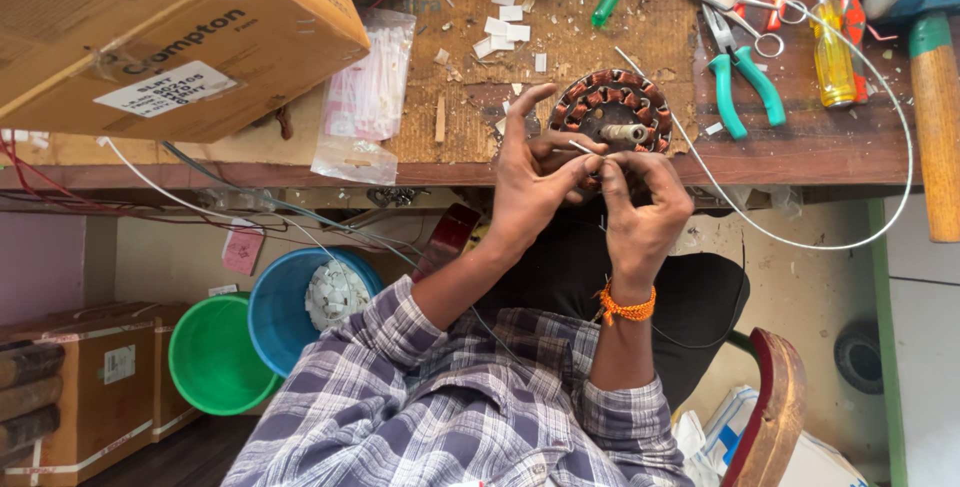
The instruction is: The person cuts a white wire with scissors and then inserts the wire into slots on a circular copper-wound electrical component. The person manipulates the wire and component by hand while seated at a cluttered workbench.
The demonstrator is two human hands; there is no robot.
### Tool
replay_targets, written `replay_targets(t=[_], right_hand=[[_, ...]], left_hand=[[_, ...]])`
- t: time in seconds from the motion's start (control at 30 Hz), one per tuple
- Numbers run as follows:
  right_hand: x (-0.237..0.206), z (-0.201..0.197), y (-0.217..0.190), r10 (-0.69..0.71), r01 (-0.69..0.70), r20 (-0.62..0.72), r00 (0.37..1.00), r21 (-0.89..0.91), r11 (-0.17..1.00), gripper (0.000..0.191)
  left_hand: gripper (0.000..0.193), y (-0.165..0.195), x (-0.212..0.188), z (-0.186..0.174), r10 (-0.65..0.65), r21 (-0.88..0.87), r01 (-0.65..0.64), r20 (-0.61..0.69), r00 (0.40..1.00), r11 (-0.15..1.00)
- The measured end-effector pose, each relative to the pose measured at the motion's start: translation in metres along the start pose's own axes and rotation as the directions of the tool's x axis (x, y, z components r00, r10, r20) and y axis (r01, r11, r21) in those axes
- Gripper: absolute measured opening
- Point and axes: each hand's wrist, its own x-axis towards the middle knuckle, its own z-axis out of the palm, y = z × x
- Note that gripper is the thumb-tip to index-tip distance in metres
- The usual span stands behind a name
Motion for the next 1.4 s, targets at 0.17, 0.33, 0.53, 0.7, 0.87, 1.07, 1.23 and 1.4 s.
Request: replay_targets(t=[0.17, 0.33, 0.53, 0.7, 0.87, 1.07, 1.23, 1.4], right_hand=[[0.002, -0.011, -0.006, -0.068, 0.072, 0.047, 0.997, -0.077, 0.994, 0.019], [-0.002, -0.011, -0.013, -0.161, 0.162, 0.020, 0.987, -0.208, 0.965, 0.014], [0.005, -0.008, -0.014, -0.189, 0.195, 0.050, 0.981, -0.191, 0.962, 0.016], [0.005, -0.016, -0.017, -0.247, 0.259, 0.081, 0.966, -0.220, 0.940, 0.017], [0.005, -0.013, -0.015, -0.204, 0.217, 0.078, 0.976, -0.233, 0.948, 0.014], [0.006, -0.018, -0.016, -0.192, 0.213, 0.116, 0.974, -0.204, 0.956, 0.023], [0.004, -0.016, -0.014, -0.167, 0.184, 0.089, 0.982, -0.237, 0.954, 0.016], [0.008, -0.018, -0.014, -0.249, 0.283, 0.151, 0.957, -0.269, 0.921, 0.017]], left_hand=[[0.083, -0.002, 0.000, 0.002, 0.045, -0.095, -0.043, 0.023, 0.999, 0.995], [0.086, -0.001, 0.000, 0.001, 0.022, -0.070, -0.022, 0.009, 1.000, 0.997], [0.088, 0.000, -0.003, 0.000, 0.022, 0.034, -0.022, 0.013, 1.000, 0.999], [0.088, -0.001, -0.003, 0.000, 0.033, 0.046, -0.033, -0.016, 0.999, 0.998], [0.087, -0.002, -0.005, 0.001, 0.045, 0.034, -0.044, -0.008, 0.999, 0.998], [0.087, -0.001, -0.006, 0.002, 0.053, 0.059, -0.052, -0.019, 0.998, 0.997], [0.088, -0.003, -0.006, 0.006, 0.049, 0.041, -0.048, -0.025, 0.998, 0.998], [0.087, -0.005, -0.006, 0.004, 0.126, 0.079, -0.124, -0.015, 0.992, 0.989]])
